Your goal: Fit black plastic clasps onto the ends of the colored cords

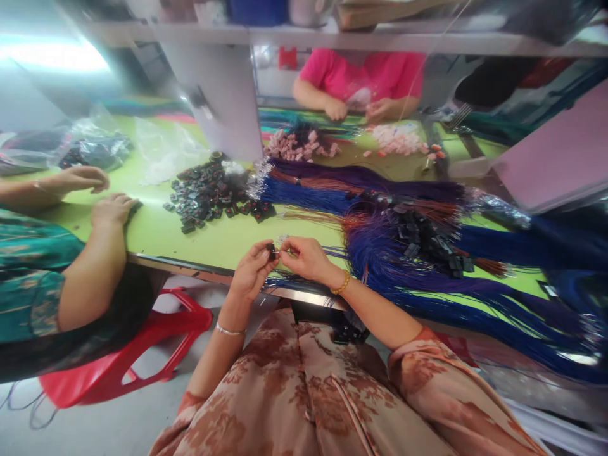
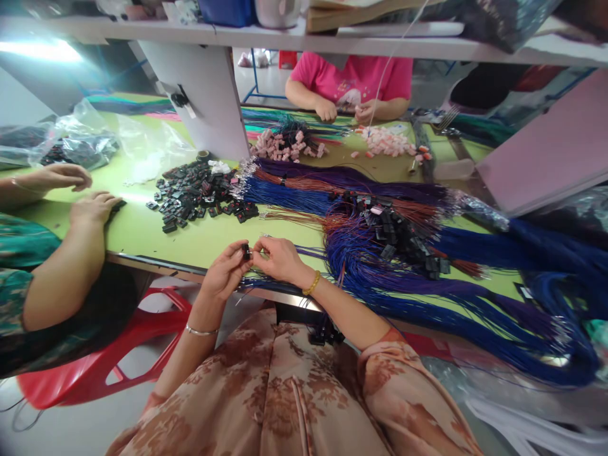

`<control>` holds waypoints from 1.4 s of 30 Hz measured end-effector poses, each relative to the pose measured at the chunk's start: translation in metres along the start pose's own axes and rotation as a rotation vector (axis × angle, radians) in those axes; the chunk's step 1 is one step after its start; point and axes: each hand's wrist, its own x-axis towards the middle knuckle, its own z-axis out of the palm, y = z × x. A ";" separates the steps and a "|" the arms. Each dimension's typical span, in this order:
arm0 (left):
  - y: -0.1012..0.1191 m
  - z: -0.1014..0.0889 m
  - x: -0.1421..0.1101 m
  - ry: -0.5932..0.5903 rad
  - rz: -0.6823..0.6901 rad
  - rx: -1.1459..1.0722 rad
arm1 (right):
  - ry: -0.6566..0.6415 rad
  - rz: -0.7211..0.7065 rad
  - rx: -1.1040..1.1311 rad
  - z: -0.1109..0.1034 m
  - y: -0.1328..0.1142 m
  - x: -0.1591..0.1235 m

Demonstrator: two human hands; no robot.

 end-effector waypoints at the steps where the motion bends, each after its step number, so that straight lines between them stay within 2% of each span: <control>1: 0.000 0.000 0.000 0.000 0.001 0.003 | -0.003 -0.002 -0.006 0.000 0.000 0.000; 9: 0.000 0.003 -0.001 0.007 0.003 -0.009 | -0.018 0.043 0.030 0.001 -0.003 0.000; 18: -0.005 0.001 0.001 0.015 0.042 0.063 | 0.013 0.118 0.140 0.010 0.006 -0.001; 27: -0.009 0.007 0.002 0.086 0.040 0.093 | -0.021 -0.042 -0.069 0.009 0.006 -0.003; 30: -0.012 0.007 0.003 0.096 0.045 0.098 | -0.068 -0.035 -0.088 0.011 0.007 -0.004; 34: -0.020 0.009 0.002 0.119 0.062 0.123 | -0.044 -0.018 -0.158 0.016 0.007 -0.007; 37: -0.022 0.011 0.002 0.123 0.039 0.134 | -0.094 0.014 -0.138 0.009 0.011 -0.001; 40: -0.018 0.008 0.004 0.123 0.010 0.138 | -0.128 0.054 -0.108 -0.009 0.026 0.013; 42: -0.015 0.004 0.007 0.132 0.006 0.135 | -0.133 0.114 -0.216 -0.019 0.040 0.021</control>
